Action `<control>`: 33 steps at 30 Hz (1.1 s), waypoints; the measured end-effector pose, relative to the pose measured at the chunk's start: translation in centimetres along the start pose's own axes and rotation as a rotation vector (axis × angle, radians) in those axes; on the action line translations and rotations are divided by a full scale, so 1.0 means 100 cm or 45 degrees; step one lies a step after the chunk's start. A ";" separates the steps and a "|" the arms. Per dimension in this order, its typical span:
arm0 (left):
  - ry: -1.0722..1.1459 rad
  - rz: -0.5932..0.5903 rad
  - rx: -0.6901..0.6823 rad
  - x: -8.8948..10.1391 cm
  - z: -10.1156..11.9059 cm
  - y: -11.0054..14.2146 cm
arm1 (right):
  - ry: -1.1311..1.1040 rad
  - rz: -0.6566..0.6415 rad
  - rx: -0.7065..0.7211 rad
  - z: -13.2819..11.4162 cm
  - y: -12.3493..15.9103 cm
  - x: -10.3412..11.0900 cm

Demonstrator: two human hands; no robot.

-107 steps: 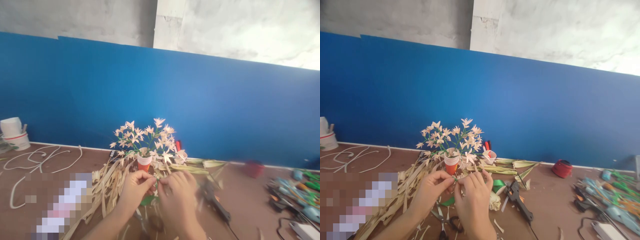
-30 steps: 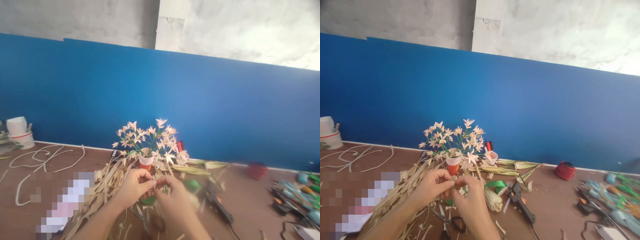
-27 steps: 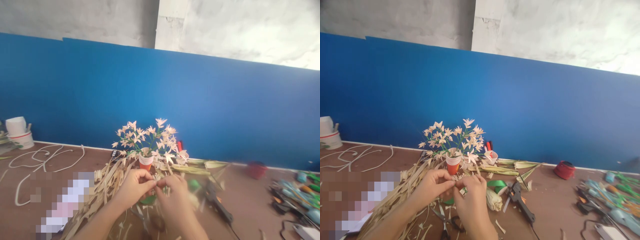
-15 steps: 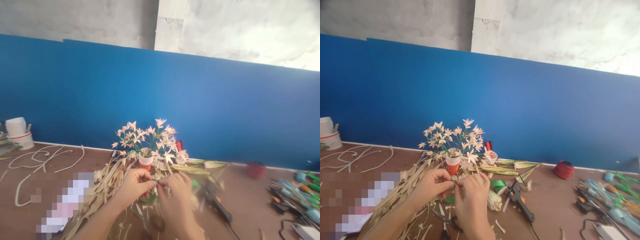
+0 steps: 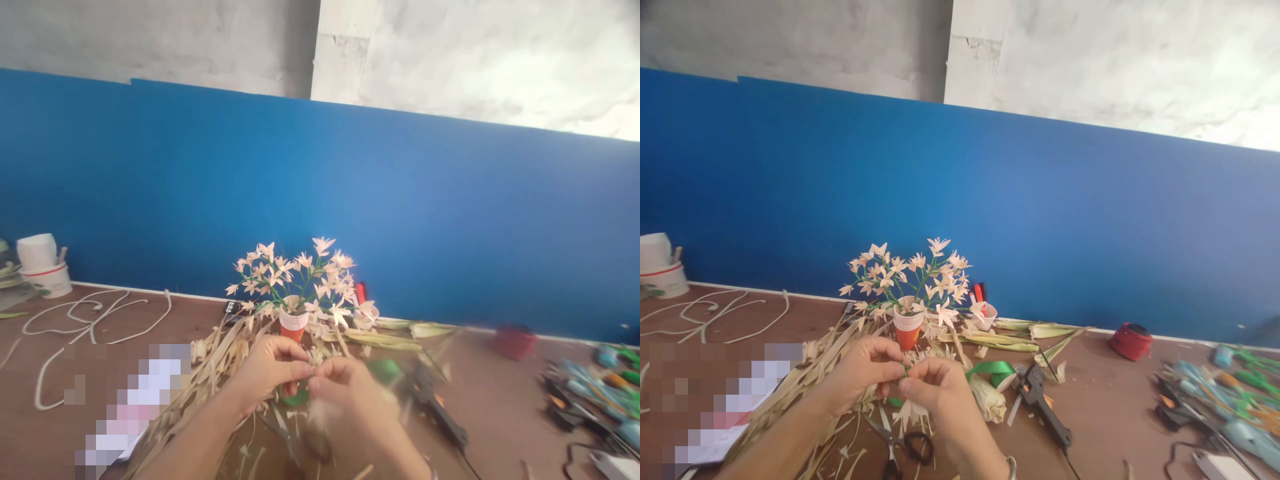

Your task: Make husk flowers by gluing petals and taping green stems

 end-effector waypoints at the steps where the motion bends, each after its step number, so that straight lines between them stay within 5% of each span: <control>1: 0.016 -0.008 0.015 -0.001 -0.001 0.000 | -0.117 -0.059 -0.041 0.002 0.000 -0.004; 5: 0.036 -0.092 -0.025 -0.005 0.006 0.004 | -0.320 -0.200 -0.163 0.009 0.000 -0.012; 10: -0.032 -0.143 -0.052 -0.006 0.012 0.008 | -0.252 -0.274 -0.264 0.017 0.001 -0.014; 20: -0.320 -0.037 -0.104 -0.001 0.009 0.004 | 0.915 0.373 0.511 -0.025 0.010 0.007; 33: -0.519 0.087 -0.054 0.004 0.017 0.010 | 1.344 0.368 0.896 -0.045 0.025 -0.013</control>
Point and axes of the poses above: each hand's wrist, its own y-axis away from the middle knuckle, its own x-axis out of the back of the hand, z = x × y, the point moved 8 cm from there along -y, towards the middle knuckle, and after that the axes turned 7 degrees about -y, right-handed, at the moved point
